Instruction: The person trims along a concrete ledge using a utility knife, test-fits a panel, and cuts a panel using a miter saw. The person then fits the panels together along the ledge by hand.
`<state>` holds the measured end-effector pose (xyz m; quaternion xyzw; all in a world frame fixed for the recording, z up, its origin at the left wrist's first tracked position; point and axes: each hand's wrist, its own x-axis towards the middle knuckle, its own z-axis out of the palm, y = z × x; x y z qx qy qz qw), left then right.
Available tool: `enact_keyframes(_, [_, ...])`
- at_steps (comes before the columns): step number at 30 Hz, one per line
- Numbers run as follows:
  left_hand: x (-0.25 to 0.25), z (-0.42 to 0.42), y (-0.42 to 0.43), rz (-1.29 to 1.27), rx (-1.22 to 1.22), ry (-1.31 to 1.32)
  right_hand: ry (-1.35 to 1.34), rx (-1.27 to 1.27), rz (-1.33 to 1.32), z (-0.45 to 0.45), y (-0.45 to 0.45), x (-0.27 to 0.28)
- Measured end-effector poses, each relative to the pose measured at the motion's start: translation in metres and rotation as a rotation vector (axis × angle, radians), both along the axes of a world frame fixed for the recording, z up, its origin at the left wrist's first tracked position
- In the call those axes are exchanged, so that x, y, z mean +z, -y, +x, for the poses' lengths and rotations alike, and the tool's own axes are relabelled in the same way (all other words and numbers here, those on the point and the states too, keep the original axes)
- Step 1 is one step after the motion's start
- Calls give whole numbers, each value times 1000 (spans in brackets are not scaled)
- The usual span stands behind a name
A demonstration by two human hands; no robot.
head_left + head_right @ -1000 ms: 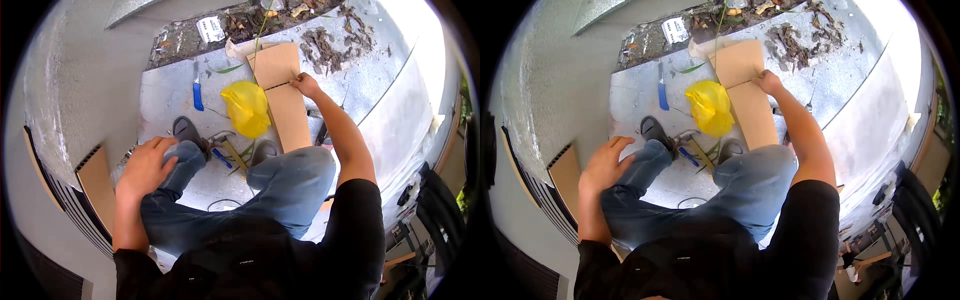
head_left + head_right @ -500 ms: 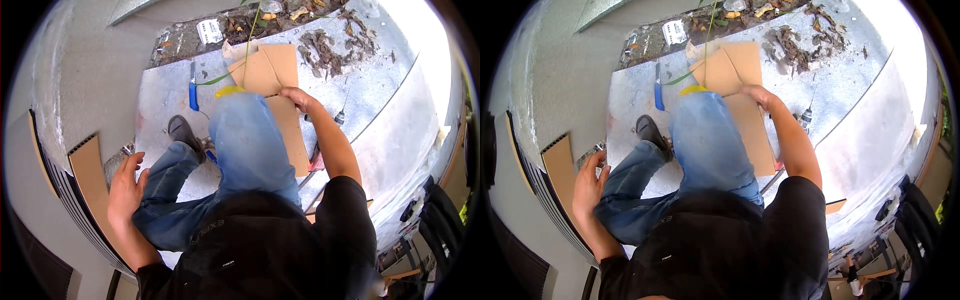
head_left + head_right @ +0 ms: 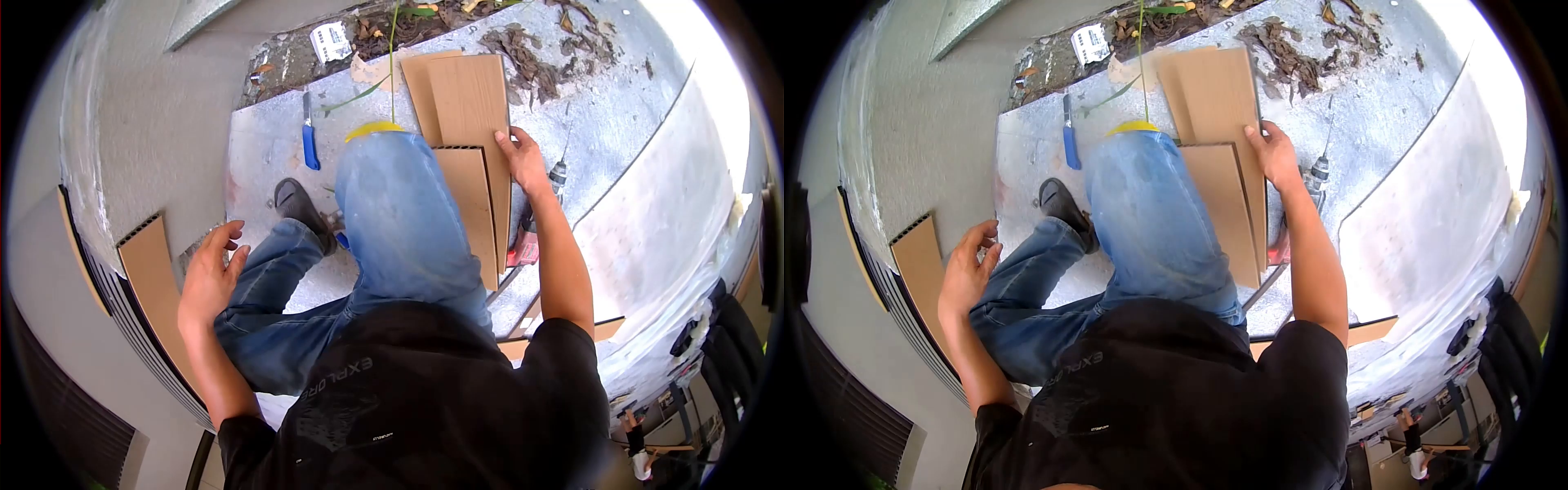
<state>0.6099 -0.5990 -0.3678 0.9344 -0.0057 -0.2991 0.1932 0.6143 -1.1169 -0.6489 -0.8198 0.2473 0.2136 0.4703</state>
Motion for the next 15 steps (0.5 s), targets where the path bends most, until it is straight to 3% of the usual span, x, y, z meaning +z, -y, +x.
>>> enact_keyframes(5, [-8, 3, -5, -32, 50, -57, 235, -425, -7, -36, 132, 82])
enact_keyframes(8, [-18, 2, -18, -26, 42, -90, 157, -406, -219, -38, 204, 122])
enact_keyframes(10, [-23, 4, -23, 3, 51, -106, 92, -401, -323, -43, 243, 114])
enact_keyframes(12, [-23, 6, -23, 2, 19, -90, 26, -200, -544, -49, 274, 89])
enact_keyframes(15, [-18, 11, -15, 4, 0, -45, -69, -70, -653, -72, 285, 29])
